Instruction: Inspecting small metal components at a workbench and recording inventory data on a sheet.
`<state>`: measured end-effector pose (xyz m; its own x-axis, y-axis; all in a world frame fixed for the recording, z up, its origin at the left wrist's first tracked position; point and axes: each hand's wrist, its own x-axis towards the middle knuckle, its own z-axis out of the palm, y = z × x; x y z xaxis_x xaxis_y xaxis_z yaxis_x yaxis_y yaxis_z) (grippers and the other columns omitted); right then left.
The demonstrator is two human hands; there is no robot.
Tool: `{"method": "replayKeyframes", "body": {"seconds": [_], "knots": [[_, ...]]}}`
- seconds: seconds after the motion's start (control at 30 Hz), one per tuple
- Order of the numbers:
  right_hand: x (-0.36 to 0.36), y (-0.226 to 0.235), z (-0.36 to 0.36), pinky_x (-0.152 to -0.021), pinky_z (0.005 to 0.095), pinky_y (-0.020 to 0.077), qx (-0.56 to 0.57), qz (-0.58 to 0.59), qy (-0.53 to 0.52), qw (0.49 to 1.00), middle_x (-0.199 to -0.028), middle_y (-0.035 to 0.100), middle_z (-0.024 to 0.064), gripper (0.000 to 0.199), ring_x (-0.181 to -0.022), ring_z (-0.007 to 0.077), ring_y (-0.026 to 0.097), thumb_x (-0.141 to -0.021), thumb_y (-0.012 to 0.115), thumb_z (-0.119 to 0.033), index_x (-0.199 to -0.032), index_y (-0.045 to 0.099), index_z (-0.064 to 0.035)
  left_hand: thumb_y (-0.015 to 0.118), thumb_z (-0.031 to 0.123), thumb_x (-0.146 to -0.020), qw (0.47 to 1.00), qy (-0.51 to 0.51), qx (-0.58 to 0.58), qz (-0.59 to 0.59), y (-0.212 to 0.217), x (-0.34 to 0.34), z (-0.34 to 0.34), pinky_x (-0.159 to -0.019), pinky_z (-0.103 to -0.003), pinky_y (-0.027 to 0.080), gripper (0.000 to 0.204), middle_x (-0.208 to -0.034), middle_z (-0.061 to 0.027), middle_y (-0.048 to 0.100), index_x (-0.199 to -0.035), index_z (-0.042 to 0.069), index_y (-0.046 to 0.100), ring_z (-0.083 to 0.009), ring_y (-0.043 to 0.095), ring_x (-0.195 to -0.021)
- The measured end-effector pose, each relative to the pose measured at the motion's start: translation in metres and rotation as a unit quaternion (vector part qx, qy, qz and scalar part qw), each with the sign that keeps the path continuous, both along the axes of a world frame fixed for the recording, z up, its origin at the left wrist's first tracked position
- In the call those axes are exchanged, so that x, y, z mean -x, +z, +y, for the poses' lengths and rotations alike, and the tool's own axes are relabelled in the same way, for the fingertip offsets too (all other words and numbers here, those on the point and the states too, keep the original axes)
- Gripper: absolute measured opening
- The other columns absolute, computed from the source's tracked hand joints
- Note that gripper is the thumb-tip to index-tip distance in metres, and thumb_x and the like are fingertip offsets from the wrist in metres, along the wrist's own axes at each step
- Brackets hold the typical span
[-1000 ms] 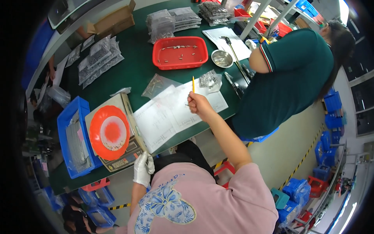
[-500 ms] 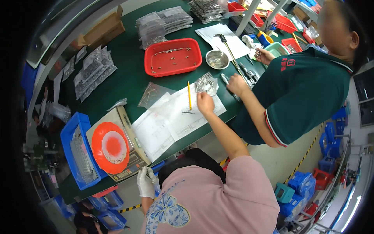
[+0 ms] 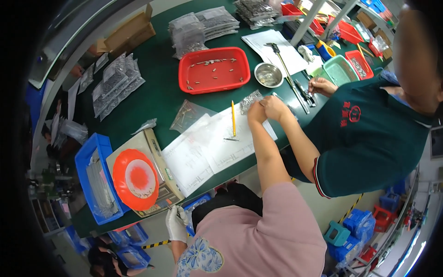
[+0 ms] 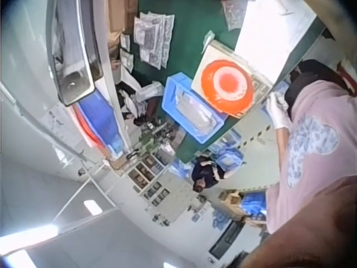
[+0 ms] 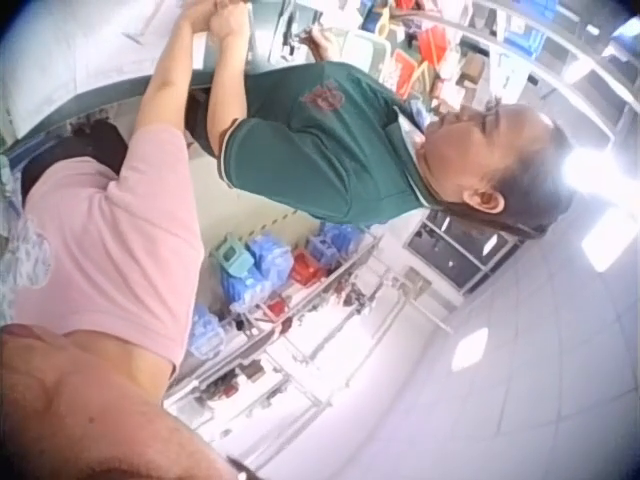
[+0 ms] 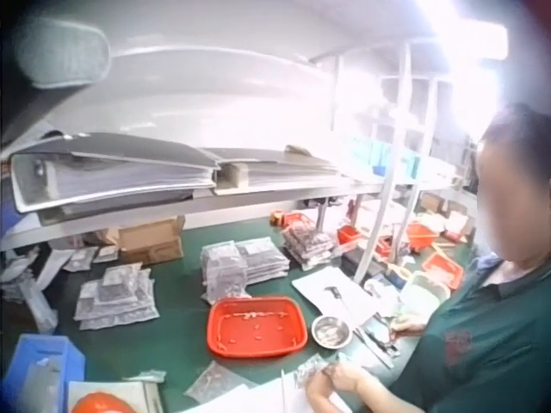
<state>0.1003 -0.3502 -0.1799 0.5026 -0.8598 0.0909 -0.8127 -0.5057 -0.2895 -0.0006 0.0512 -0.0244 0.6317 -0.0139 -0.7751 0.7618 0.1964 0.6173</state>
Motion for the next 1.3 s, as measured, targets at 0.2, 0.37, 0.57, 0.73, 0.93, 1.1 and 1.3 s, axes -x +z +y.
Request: {"method": "replayKeyframes", "body": {"seconds": [0.2,0.37,0.57,0.73,0.93,1.1,1.3], "knots": [[-0.001,-0.025,-0.001,-0.053,0.04,0.0453,0.022,0.076,-0.014,0.997,-0.068,0.058,0.0099,0.008,-0.067,0.0257,0.057,-0.068,0.052,-0.012,-0.072,0.056,-0.0066,0.045,0.021,-0.083,0.999,0.035,0.0,-0.034,-0.005,0.004,0.016,-0.038,-0.018,0.032,0.015,-0.058,0.0005,0.047,-0.077,0.008,0.049,-0.0063,0.042,-0.044],[0.04,-0.015,0.013,-0.061,0.0426,0.0413,0.004,-0.176,-0.011,0.984,-0.074,0.056,0.0166,0.02,-0.067,0.0326,0.053,-0.071,0.051,-0.021,-0.078,0.051,-0.0019,0.045,0.023,-0.083,0.999,-0.022,0.03,-0.013,-0.011,0.007,0.013,-0.037,-0.02,0.03,0.02,-0.053,0.0009,0.043,-0.077,0.005,0.05,-0.0074,0.039,-0.041],[0.081,0.052,0.103,-0.052,0.0224,0.0398,-0.175,-0.35,0.187,0.901,-0.062,0.051,0.003,0.003,-0.055,0.0099,0.046,-0.071,0.055,-0.003,-0.072,0.052,-0.0017,0.046,0.027,-0.083,0.993,-0.063,0.075,-0.07,-0.002,-0.009,-0.008,-0.038,-0.017,0.031,0.023,-0.053,0.0031,0.044,-0.077,0.005,0.051,-0.0056,0.041,-0.04],[0.072,0.165,0.201,-0.06,0.0276,0.0445,-0.215,-0.316,0.531,0.756,-0.07,0.058,0.0107,0.011,-0.063,0.0219,0.057,-0.06,0.06,0.003,-0.069,0.056,-0.0004,0.049,0.027,-0.081,0.986,-0.025,0.085,-0.145,0.027,-0.034,-0.02,-0.036,-0.018,0.029,0.021,-0.052,0.003,0.042,-0.074,0.007,0.049,-0.0052,0.038,-0.04],[0.055,0.211,0.213,-0.054,0.0258,0.0439,-0.199,-0.315,0.652,0.66,-0.068,0.059,0.0099,0.013,-0.061,0.0201,0.057,-0.062,0.063,0.003,-0.073,0.058,0.0001,0.049,0.03,-0.081,0.974,-0.065,0.132,-0.174,0.049,-0.043,-0.01,-0.036,-0.017,0.027,0.027,-0.05,0.0026,0.04,-0.076,0.003,0.051,-0.0048,0.036,-0.039],[0.066,0.208,0.213,-0.051,0.0267,0.0433,-0.217,-0.317,0.648,0.658,-0.067,0.058,0.0092,0.013,-0.059,0.0204,0.056,-0.063,0.062,0.002,-0.074,0.057,-0.0009,0.049,0.03,-0.082,0.976,-0.083,0.124,-0.156,0.054,-0.03,-0.013,-0.036,-0.018,0.024,0.028,-0.049,0.0032,0.039,-0.076,0.002,0.052,-0.004,0.032,-0.039],[0.079,0.205,0.211,-0.051,0.0261,0.0435,-0.238,-0.313,0.643,0.657,-0.067,0.058,0.0094,0.012,-0.059,0.0201,0.056,-0.064,0.061,0.003,-0.074,0.057,-0.0006,0.048,0.027,-0.083,0.972,-0.106,0.129,-0.165,0.057,-0.021,-0.015,-0.035,-0.016,0.023,0.022,-0.05,0.0039,0.039,-0.073,0.007,0.049,-0.0035,0.033,-0.039]]}}
